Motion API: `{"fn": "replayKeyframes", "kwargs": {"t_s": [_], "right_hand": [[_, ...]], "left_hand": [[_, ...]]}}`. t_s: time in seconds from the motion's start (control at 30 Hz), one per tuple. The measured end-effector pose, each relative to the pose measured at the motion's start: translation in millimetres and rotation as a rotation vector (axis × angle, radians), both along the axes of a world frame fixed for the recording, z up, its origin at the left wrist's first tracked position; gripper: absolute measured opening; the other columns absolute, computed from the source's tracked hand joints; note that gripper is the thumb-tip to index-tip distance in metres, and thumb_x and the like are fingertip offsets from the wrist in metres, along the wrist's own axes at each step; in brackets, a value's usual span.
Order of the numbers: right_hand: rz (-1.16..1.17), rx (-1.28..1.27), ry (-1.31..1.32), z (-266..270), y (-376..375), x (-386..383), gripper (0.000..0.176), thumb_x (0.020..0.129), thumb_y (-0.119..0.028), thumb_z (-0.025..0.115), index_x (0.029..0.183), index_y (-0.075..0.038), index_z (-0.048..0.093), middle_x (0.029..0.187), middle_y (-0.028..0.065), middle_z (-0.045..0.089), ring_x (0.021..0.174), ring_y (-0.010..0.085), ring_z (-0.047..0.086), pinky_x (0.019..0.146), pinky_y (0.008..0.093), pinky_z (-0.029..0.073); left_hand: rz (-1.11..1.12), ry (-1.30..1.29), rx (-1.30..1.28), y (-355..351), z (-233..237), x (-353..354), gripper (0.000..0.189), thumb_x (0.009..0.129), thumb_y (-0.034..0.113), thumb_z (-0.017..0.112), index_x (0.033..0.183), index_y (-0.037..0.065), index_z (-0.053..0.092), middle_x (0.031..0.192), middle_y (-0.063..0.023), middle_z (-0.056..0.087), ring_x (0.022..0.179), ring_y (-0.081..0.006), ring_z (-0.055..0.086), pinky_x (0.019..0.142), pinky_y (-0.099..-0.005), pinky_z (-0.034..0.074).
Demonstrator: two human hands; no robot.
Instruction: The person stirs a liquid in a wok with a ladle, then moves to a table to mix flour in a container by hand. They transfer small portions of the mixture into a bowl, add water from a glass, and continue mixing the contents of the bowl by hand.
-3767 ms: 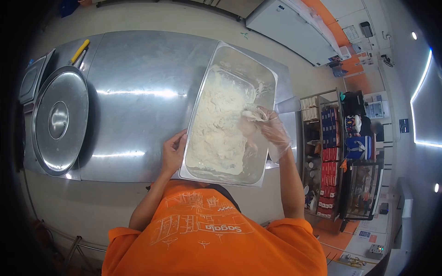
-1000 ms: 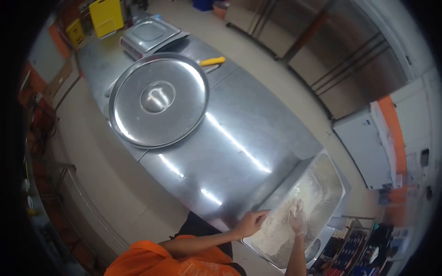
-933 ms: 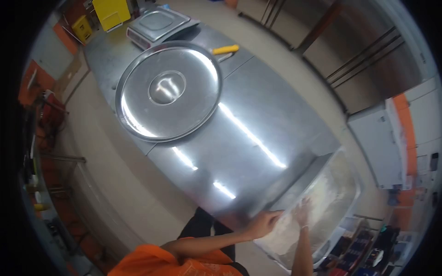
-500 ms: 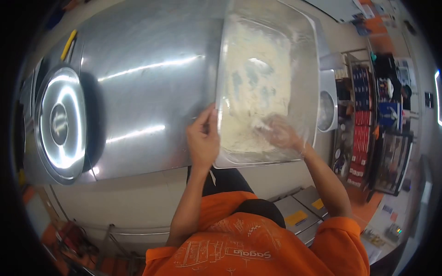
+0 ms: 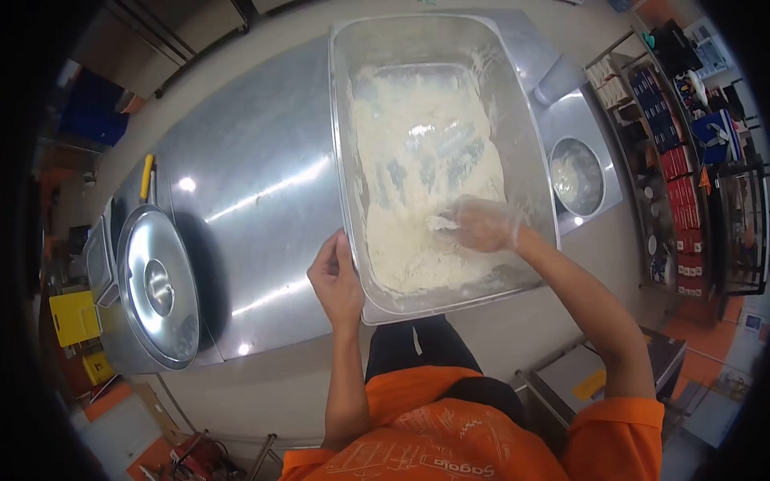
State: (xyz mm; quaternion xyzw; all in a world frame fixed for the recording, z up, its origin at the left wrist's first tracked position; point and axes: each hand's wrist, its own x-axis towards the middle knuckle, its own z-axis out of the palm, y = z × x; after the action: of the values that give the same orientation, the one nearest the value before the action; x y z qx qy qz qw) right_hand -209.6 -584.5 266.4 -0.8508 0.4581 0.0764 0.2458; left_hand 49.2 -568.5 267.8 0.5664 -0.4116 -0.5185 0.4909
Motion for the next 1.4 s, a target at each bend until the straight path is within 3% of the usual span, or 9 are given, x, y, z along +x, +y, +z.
{"fn": "replayKeyframes", "kwargs": {"t_s": [0.1,0.17,0.4,0.5,0.7,0.8,0.9,1.13,1.4], "right_hand": [[-0.6,0.093,0.07,33,-24,-11,0.043,0.098,-0.037,0.038,0.114,-0.003,0.059,0.096,0.0243,0.063,0.089,0.0329,0.061,0.086,0.0411,0.048],[-0.411,-0.026,0.167,4,-24,-44,0.055,0.096,-0.042,0.043,0.117,0.007,0.056,0.082,0.0212,0.067,0.071,0.038,0.065,0.068,0.0496,0.051],[-0.52,0.351,0.352,-13,30,-6,0.063,0.096,-0.053,0.03,0.106,-0.002,0.066,0.101,0.0225,0.066,0.102,0.0352,0.062,0.089,0.0462,0.046],[-0.218,-0.347,0.129,-56,43,-45,0.065,0.095,-0.055,0.031,0.109,-0.002,0.066,0.106,0.0235,0.066,0.11,0.035,0.059,0.096,0.0431,0.043],[-0.822,0.723,0.354,-29,18,-19,0.059,0.097,-0.05,0.034,0.135,-0.009,0.051,0.141,0.0179,0.046,0.133,0.0314,0.039,0.11,0.0362,0.032],[-0.607,0.59,-0.655,-69,48,-43,0.05,0.099,-0.041,0.038,0.139,-0.012,0.048,0.144,0.0147,0.043,0.136,0.0312,0.036,0.111,0.0366,0.03],[-0.546,0.654,-0.323,-26,26,18,0.046,0.098,-0.03,0.046,0.14,-0.011,0.046,0.141,0.012,0.048,0.135,0.0284,0.036,0.111,0.0365,0.03],[-0.7,0.662,-0.841,-25,3,88,0.079,0.07,-0.035,0.076,0.128,0.01,0.049,0.114,0.02,0.063,0.104,0.0268,0.06,0.094,0.03,0.044],[-0.93,0.326,-0.564,20,-15,68,0.071,0.066,-0.02,0.078,0.126,0.006,0.052,0.107,0.0168,0.065,0.096,0.024,0.061,0.089,0.0311,0.047]], "left_hand": [[-0.021,0.046,-0.02,1,4,1,0.031,0.099,0.018,0.053,0.11,-0.009,0.063,0.086,-0.0089,0.069,0.077,-0.0099,0.061,0.07,-0.0248,0.048],[-0.033,0.027,-0.019,6,5,1,0.03,0.099,0.017,0.053,0.11,-0.009,0.062,0.086,-0.0096,0.069,0.077,-0.0097,0.061,0.07,-0.0243,0.048],[-0.055,0.049,0.004,2,-3,4,0.027,0.099,0.015,0.051,0.107,-0.008,0.062,0.084,-0.0101,0.068,0.076,-0.0091,0.06,0.067,-0.0245,0.048],[-0.078,0.054,-0.03,2,-4,6,0.027,0.099,0.015,0.05,0.108,-0.007,0.062,0.082,-0.0097,0.067,0.074,-0.008,0.058,0.065,-0.0245,0.047],[-0.138,0.02,0.065,2,0,7,0.028,0.1,0.015,0.048,0.109,-0.007,0.061,0.09,-0.0096,0.067,0.084,-0.0086,0.06,0.072,-0.0243,0.048],[-0.035,0.041,-0.023,1,-4,0,0.027,0.1,0.016,0.049,0.108,-0.006,0.062,0.082,-0.0078,0.067,0.073,-0.0063,0.057,0.063,-0.0241,0.046],[-0.084,-0.104,0.013,4,1,4,0.027,0.1,0.016,0.049,0.109,-0.006,0.061,0.082,-0.0066,0.066,0.072,-0.0067,0.056,0.063,-0.0236,0.045],[-0.123,-0.056,0.011,0,9,3,0.032,0.101,0.021,0.047,0.112,-0.007,0.06,0.084,-0.0068,0.066,0.073,-0.0073,0.056,0.065,-0.0229,0.044],[-0.127,-0.036,0.027,-2,6,7,0.029,0.1,0.015,0.049,0.113,-0.007,0.061,0.087,-0.0091,0.069,0.073,-0.0068,0.059,0.064,-0.0215,0.047]]}}
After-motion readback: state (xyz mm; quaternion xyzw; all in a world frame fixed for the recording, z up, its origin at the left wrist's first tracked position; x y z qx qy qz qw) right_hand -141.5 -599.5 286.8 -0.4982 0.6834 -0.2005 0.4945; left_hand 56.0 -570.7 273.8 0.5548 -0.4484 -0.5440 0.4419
